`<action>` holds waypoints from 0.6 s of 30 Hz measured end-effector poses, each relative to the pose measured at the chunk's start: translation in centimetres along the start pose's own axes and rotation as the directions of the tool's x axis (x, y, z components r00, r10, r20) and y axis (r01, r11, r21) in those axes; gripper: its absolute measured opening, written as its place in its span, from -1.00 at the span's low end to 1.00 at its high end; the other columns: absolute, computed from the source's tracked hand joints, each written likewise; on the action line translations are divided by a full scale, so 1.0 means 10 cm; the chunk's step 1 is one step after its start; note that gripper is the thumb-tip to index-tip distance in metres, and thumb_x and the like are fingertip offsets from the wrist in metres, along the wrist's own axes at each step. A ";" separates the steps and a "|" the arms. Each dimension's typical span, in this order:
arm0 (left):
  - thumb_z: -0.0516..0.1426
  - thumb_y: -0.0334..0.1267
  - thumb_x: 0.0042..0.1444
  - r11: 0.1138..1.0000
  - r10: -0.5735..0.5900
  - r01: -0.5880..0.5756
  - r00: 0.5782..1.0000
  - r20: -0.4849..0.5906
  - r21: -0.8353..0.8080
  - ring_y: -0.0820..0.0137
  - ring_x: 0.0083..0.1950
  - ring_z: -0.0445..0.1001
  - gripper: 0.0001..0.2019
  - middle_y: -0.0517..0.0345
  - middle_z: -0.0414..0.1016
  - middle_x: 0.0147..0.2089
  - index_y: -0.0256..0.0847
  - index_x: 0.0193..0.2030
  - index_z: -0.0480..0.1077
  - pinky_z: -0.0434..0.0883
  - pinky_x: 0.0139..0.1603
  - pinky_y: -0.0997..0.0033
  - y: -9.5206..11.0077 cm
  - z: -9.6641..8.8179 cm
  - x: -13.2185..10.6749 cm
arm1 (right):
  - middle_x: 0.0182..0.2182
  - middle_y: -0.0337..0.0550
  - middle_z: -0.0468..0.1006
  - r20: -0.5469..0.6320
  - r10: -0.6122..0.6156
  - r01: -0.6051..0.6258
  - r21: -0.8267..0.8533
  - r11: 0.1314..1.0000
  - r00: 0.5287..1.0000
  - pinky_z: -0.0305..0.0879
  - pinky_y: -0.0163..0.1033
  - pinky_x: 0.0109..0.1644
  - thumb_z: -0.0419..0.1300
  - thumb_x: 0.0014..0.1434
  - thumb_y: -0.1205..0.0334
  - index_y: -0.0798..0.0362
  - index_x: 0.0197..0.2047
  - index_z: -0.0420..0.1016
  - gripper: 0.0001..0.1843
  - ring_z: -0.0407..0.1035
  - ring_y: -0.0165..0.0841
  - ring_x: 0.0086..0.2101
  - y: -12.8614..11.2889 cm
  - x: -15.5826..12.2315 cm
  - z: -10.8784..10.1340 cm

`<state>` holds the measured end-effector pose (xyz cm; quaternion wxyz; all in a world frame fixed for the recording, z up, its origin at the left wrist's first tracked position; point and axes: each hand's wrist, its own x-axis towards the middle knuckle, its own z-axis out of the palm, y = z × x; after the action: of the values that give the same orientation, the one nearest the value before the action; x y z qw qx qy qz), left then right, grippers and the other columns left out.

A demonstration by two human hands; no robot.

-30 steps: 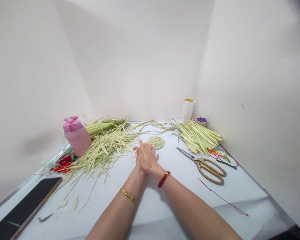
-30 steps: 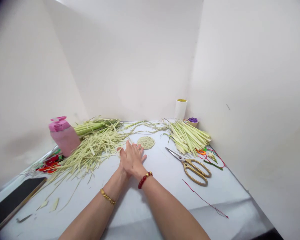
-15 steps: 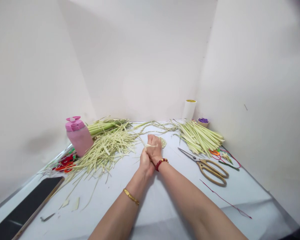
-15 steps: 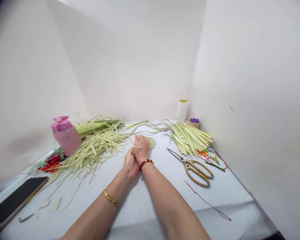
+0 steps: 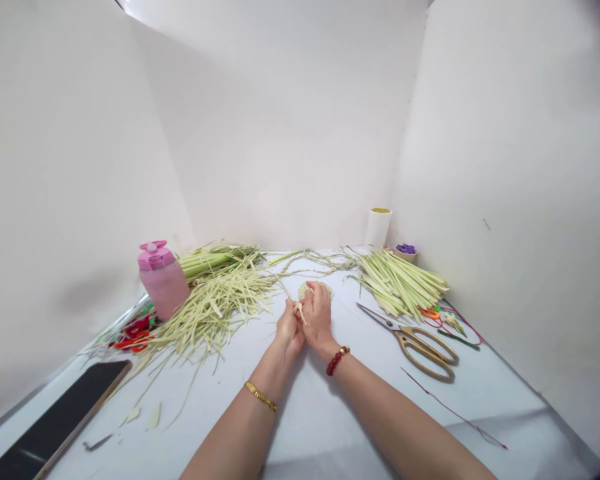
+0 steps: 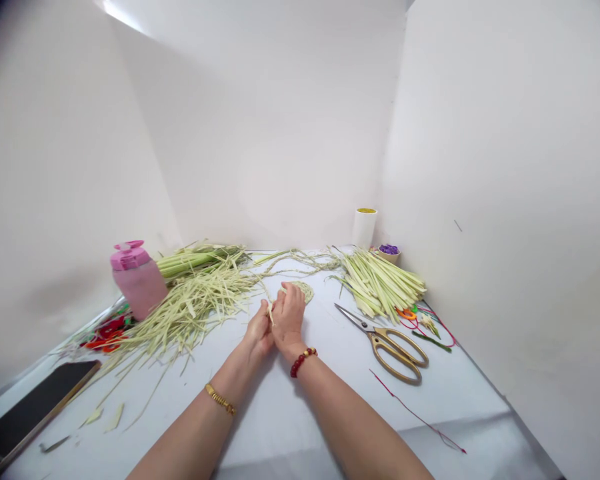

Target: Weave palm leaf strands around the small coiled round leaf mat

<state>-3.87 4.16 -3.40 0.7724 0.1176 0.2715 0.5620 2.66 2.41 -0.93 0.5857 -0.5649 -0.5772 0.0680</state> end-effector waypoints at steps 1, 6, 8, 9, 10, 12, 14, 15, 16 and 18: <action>-0.06 -0.16 0.27 1.000 0.006 -0.006 1.000 -0.009 0.010 0.40 -0.40 0.50 -0.69 0.03 0.52 -0.38 -0.34 -0.15 0.40 0.46 -0.30 0.44 0.00 0.02 -0.01 | -0.14 0.04 0.44 -0.017 0.028 -0.028 0.040 0.999 0.999 0.12 -0.10 0.06 -0.18 0.26 0.27 0.17 -0.01 0.33 -0.64 0.25 -0.24 -0.08 0.00 -0.01 -0.03; -0.01 -0.29 0.25 0.995 0.068 -0.064 0.997 -0.046 0.077 0.38 -0.29 0.53 -0.77 -0.01 0.57 -0.26 -0.31 -0.13 0.43 0.47 -0.18 0.42 -0.07 0.14 -0.13 | 0.06 0.18 0.35 0.035 0.113 -0.112 -0.033 0.993 0.993 0.02 -0.03 0.17 -0.13 0.25 0.19 0.25 0.14 0.26 -0.52 0.17 -0.17 0.09 0.12 0.05 -0.01; 0.02 -0.33 0.23 0.993 0.096 -0.093 0.994 -0.044 0.075 0.37 -0.22 0.54 -0.77 -0.01 0.57 -0.18 -0.28 -0.04 0.42 0.45 -0.09 0.40 -0.13 0.19 -0.18 | 0.12 0.24 0.29 0.090 0.165 -0.155 -0.108 0.982 0.982 0.00 -0.01 0.19 -0.11 0.26 0.14 0.29 0.19 0.22 -0.46 0.13 -0.13 0.14 0.19 0.08 0.05; 0.03 -0.33 0.22 0.994 0.095 -0.092 0.995 -0.040 0.067 0.36 -0.19 0.54 -0.74 -0.01 0.57 -0.15 -0.26 0.00 0.41 0.44 -0.06 0.39 -0.16 0.20 -0.20 | 0.14 0.25 0.28 0.116 0.187 -0.171 -0.134 0.976 0.975 0.00 -0.01 0.20 -0.11 0.26 0.13 0.30 0.21 0.21 -0.45 0.12 -0.12 0.15 0.22 0.09 0.07; 0.04 -0.31 0.21 0.995 0.082 -0.080 0.996 -0.029 0.059 0.35 -0.17 0.53 -0.72 -0.01 0.57 -0.12 -0.25 0.04 0.39 0.43 -0.04 0.38 -0.18 0.22 -0.22 | 0.15 0.25 0.28 0.139 0.198 -0.177 -0.149 0.973 0.970 0.00 -0.01 0.20 -0.12 0.27 0.12 0.29 0.21 0.20 -0.45 0.11 -0.12 0.16 0.24 0.09 0.09; 0.05 -0.25 0.21 0.998 0.039 -0.040 0.999 0.012 0.053 0.32 -0.15 0.53 -0.67 -0.01 0.56 -0.09 -0.23 0.09 0.37 0.42 -0.01 0.35 -0.20 0.26 -0.26 | 0.16 0.21 0.28 0.167 0.182 -0.157 -0.153 0.976 0.969 0.00 -0.02 0.21 -0.17 0.29 0.13 0.27 0.22 0.21 -0.45 0.10 -0.15 0.18 0.25 0.08 0.11; 0.04 -0.18 0.21 0.998 0.015 -0.019 0.998 0.060 0.060 0.32 -0.12 0.51 -0.65 0.00 0.54 -0.06 -0.23 0.09 0.38 0.41 0.01 0.34 -0.19 0.30 -0.30 | 0.18 0.18 0.26 0.174 0.131 -0.106 -0.142 0.984 0.976 -0.04 -0.03 0.24 -0.20 0.30 0.13 0.27 0.23 0.19 -0.45 0.08 -0.17 0.19 0.23 0.06 0.10; 0.03 -0.14 0.21 0.998 0.011 -0.016 0.997 0.081 0.060 0.32 -0.10 0.50 -0.64 0.01 0.54 -0.05 -0.22 0.08 0.39 0.40 0.02 0.34 -0.17 0.31 -0.32 | 0.19 0.17 0.24 0.171 0.107 -0.082 -0.142 0.986 0.979 -0.06 -0.03 0.25 -0.19 0.30 0.13 0.28 0.25 0.17 -0.44 0.05 -0.17 0.21 0.21 0.05 0.09; 0.02 -0.09 0.21 0.998 0.001 -0.006 0.995 0.098 0.058 0.31 -0.08 0.49 -0.63 0.02 0.53 -0.04 -0.21 0.07 0.39 0.39 0.04 0.33 -0.16 0.33 -0.34 | 0.22 0.16 0.21 0.171 0.088 -0.064 -0.146 0.987 0.981 -0.09 -0.02 0.27 -0.19 0.30 0.12 0.28 0.27 0.14 -0.43 0.02 -0.16 0.22 0.18 0.03 0.07; 0.01 0.02 0.19 0.997 -0.059 0.051 0.988 0.143 0.058 0.25 0.00 0.45 -0.58 0.03 0.50 0.00 -0.18 0.06 0.40 0.36 0.08 0.24 -0.13 0.33 -0.37 | 0.26 0.11 0.13 0.191 0.056 -0.027 -0.152 0.988 0.980 -0.14 0.02 0.28 -0.19 0.31 0.12 0.21 0.32 0.05 -0.42 -0.05 -0.17 0.25 0.12 -0.01 0.02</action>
<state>-1.80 0.69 -0.26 0.8019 0.1714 0.2333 0.5227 3.14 2.88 -1.90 0.4811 -0.6095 -0.6233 0.0921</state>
